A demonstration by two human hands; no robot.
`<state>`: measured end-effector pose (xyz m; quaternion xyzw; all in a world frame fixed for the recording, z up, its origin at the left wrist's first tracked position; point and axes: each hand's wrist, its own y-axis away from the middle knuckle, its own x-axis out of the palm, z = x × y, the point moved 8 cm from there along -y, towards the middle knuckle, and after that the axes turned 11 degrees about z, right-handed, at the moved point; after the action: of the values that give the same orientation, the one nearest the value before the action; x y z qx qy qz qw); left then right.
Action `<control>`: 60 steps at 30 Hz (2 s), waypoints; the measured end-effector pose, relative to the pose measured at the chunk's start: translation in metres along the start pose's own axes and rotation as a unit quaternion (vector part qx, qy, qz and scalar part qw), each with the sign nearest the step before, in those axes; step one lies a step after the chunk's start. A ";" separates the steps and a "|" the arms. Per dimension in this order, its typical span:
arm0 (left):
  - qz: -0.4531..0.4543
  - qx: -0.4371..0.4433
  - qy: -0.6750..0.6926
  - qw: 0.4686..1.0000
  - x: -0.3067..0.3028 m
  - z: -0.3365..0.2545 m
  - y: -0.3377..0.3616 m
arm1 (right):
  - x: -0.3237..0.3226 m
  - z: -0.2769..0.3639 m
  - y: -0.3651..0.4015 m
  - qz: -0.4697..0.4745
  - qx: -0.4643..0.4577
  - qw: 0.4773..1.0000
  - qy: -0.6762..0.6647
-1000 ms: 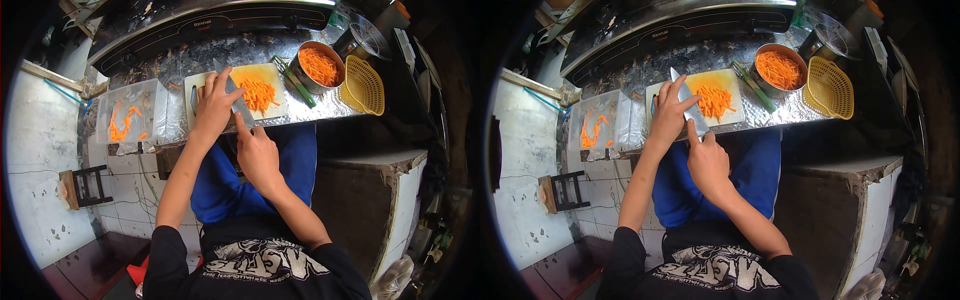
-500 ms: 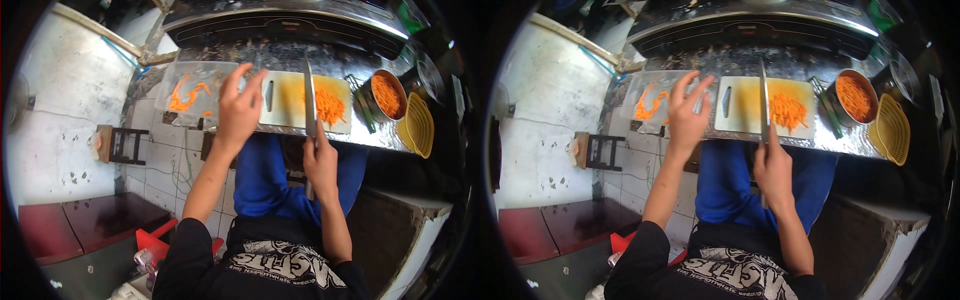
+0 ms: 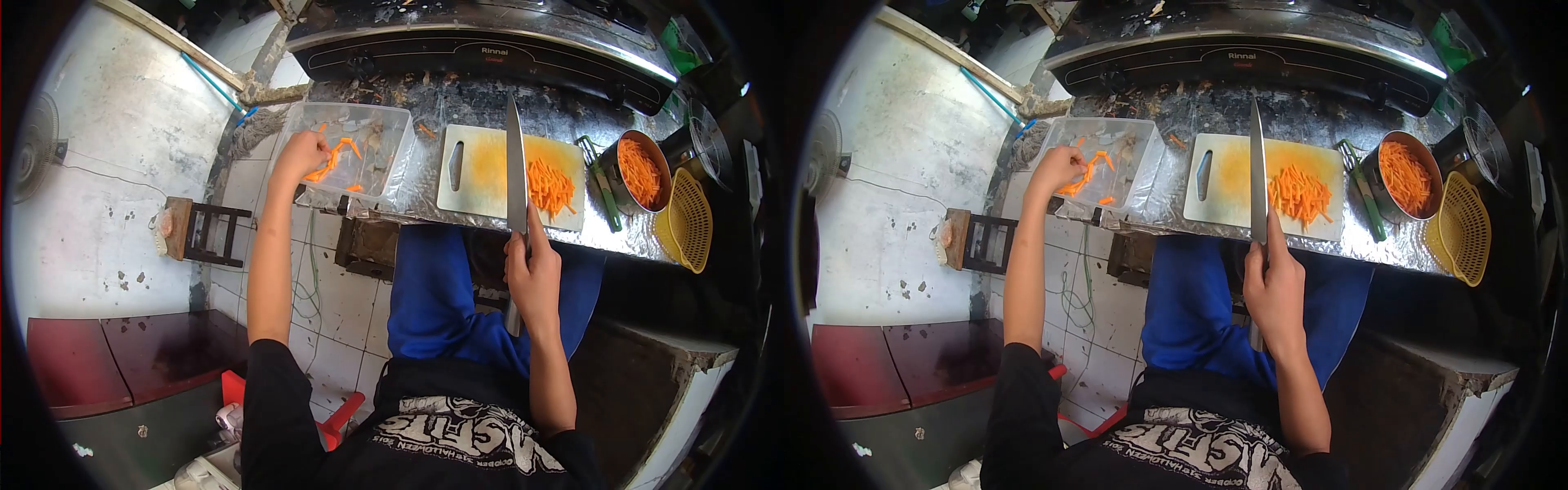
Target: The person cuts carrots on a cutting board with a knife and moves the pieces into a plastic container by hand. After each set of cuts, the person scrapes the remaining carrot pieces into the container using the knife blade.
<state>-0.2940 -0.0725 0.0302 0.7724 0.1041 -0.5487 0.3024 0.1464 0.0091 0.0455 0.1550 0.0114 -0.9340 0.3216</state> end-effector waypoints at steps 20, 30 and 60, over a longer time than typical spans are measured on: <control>-0.042 0.047 -0.093 0.994 0.001 -0.043 -0.008 | -0.010 -0.007 0.003 -0.011 0.008 1.000 -0.001; -0.294 0.194 0.217 0.910 -0.049 -0.091 0.034 | -0.014 -0.014 0.002 -0.013 0.015 1.000 -0.005; -0.241 0.240 0.191 0.920 0.108 -0.255 0.084 | -0.012 -0.004 -0.003 0.054 -0.059 0.987 0.142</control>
<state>-0.0116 -0.0097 0.0161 0.8636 0.2083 -0.4552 -0.0598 0.1547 0.0187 0.0449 0.2673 0.1036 -0.8815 0.3753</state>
